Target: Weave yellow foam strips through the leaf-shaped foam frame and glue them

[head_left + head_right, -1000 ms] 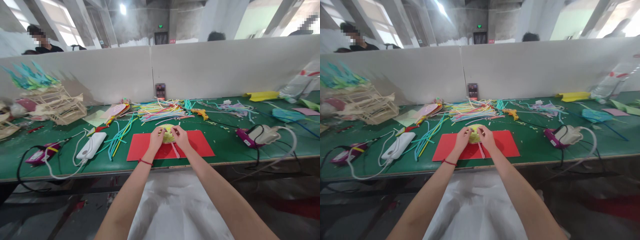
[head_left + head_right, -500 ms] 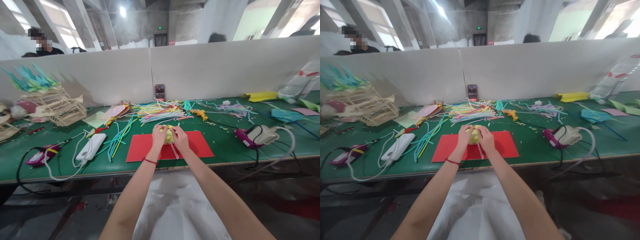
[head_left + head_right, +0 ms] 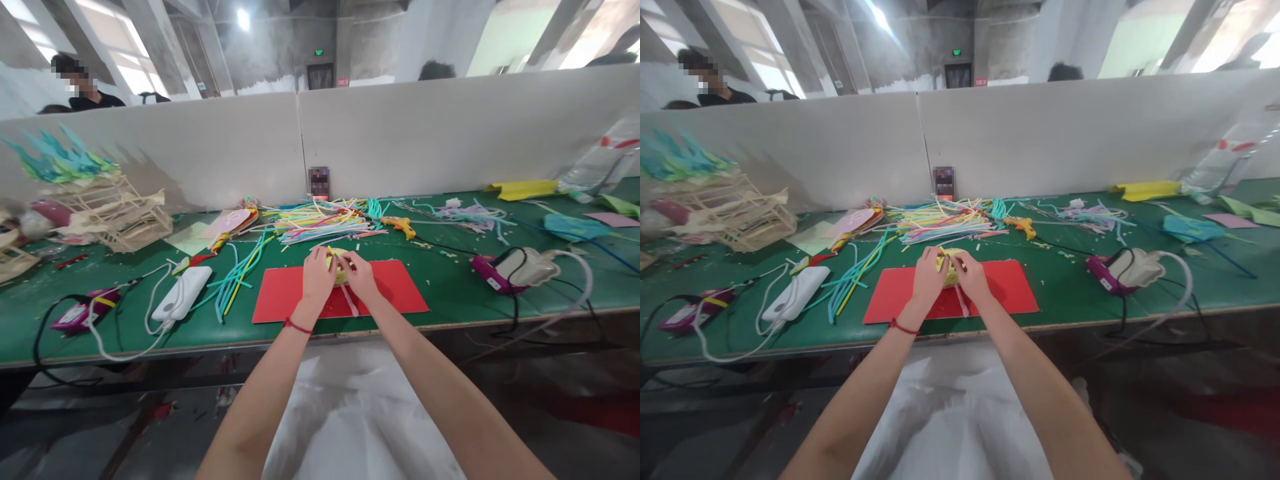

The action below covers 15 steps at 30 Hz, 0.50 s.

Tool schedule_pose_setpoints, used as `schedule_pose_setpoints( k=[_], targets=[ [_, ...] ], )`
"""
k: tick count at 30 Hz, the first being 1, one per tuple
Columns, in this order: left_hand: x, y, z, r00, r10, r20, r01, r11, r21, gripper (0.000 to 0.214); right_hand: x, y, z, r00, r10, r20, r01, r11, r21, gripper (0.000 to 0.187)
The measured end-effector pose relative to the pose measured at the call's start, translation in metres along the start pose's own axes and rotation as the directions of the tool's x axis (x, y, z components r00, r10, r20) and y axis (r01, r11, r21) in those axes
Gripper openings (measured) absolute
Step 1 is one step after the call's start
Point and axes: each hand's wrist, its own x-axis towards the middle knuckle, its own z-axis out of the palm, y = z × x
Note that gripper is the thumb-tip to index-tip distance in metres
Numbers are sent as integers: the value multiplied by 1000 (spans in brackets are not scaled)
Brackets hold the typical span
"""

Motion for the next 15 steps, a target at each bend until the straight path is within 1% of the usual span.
schedule_pose_setpoints(
  k=[3, 8, 11, 13, 15],
  targets=[
    [1, 0, -1, 998, 22, 56, -25, 998, 55, 7, 0, 2, 1, 1000, -2, 11, 2, 1000, 11, 25],
    [3, -1, -6, 982, 105, 158, -135, 971, 196, 12, 2, 3, 0, 999, 35, 35, -37, 998, 54, 23],
    [1, -6, -6, 985, 76, 154, -106, 976, 192, 15, 3, 2, -1, 996, 67, 54, -72, 994, 82, 23],
    [0, -10, -6, 989, 41, 140, -65, 983, 171, 15, 3, 0, -1, 993, 78, 84, -85, 992, 91, 23],
    [-1, -11, -5, 990, 19, 143, -46, 982, 183, 15, 3, -1, -1, 990, 78, 117, -89, 992, 90, 24]
  ],
)
